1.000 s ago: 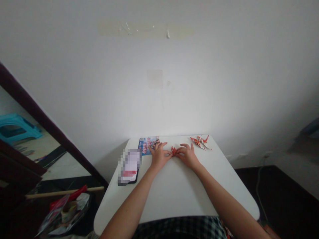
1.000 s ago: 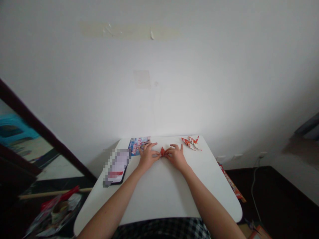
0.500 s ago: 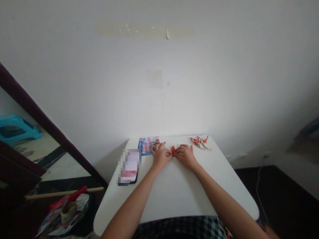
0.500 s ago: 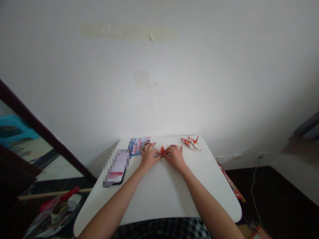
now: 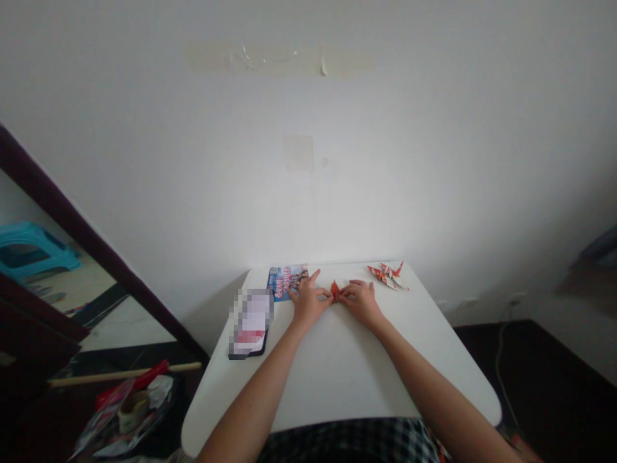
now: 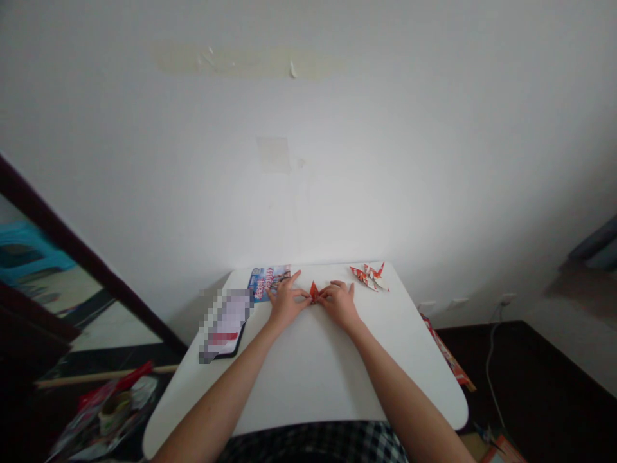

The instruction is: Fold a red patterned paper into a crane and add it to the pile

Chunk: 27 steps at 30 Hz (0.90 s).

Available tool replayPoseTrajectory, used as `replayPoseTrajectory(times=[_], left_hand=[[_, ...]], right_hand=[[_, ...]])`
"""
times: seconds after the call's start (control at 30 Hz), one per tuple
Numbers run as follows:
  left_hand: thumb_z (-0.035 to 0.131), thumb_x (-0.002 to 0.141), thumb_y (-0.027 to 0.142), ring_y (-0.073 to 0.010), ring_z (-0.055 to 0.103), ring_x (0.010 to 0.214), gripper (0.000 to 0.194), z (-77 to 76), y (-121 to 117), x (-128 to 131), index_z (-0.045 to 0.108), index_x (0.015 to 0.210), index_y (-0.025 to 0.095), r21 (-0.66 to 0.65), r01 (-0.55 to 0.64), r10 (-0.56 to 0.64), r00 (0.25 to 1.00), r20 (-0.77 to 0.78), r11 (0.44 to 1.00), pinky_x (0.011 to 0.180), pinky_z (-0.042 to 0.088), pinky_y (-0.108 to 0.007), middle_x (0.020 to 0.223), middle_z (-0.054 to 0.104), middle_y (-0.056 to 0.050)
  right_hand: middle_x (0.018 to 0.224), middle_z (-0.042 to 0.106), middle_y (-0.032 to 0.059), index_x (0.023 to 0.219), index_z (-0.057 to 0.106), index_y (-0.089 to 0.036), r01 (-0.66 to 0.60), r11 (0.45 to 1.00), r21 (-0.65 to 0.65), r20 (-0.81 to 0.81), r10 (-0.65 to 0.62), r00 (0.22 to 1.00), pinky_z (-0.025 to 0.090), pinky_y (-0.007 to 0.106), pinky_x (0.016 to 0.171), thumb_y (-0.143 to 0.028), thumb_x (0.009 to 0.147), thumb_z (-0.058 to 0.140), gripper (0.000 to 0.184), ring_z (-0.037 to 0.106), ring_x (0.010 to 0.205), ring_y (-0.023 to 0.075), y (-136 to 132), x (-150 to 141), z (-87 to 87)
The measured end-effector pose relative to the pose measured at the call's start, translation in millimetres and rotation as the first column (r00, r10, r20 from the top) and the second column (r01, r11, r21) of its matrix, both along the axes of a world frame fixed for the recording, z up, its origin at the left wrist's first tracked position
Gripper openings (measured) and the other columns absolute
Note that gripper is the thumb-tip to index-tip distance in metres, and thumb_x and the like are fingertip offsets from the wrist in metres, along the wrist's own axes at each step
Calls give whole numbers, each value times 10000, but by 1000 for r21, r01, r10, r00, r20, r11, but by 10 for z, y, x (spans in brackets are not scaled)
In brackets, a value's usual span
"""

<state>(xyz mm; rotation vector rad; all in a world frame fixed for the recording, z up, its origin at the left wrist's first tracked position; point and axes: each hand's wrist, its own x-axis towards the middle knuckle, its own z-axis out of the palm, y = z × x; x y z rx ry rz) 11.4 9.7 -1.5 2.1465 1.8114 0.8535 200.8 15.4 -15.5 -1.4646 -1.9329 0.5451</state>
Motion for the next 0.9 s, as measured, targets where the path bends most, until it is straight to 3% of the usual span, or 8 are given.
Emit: replayPoseTrajectory(times=[0.53,0.67,0.8,0.9], left_hand=[[791,827,349,-404,343,1511,53,7,0,34,814,785,326,-25,-33,33,999,-12,999,1127,65,-876,1641,437,39],[804,819,358,-403,332,1516,31,-15,9,17,818,833,334,-28,-27,26,999,-39,999,1138,86,-863,1651,424,34],[790,833,371,-399,323,1522,64,-35,11,7,798,893,349,-31,-14,13,998,-56,999,1119,96,-881,1650,424,45],[770,851,376,-376,345,1517,197,-47,1,12,759,1048,374,-6,-24,24,998,-50,1000,1125,131,-874,1646,432,29]], right_hand=[[1060,766,14,766,710,-241,67,998,-4,-6,-67,998,7,789,1149,-297,886,671,138,507,1356,281,-17,-109,12],[1176,731,30,910,707,-255,75,997,11,10,-75,997,23,797,1148,-265,873,678,48,490,1376,277,-26,-116,-21],[1255,697,46,1103,644,-257,101,994,39,8,-101,995,71,787,1161,-269,866,690,241,517,1343,263,-32,-118,-42],[1266,691,48,1122,636,-262,104,994,45,28,-105,994,94,782,1163,-284,878,685,250,500,1355,273,-46,-120,-30]])
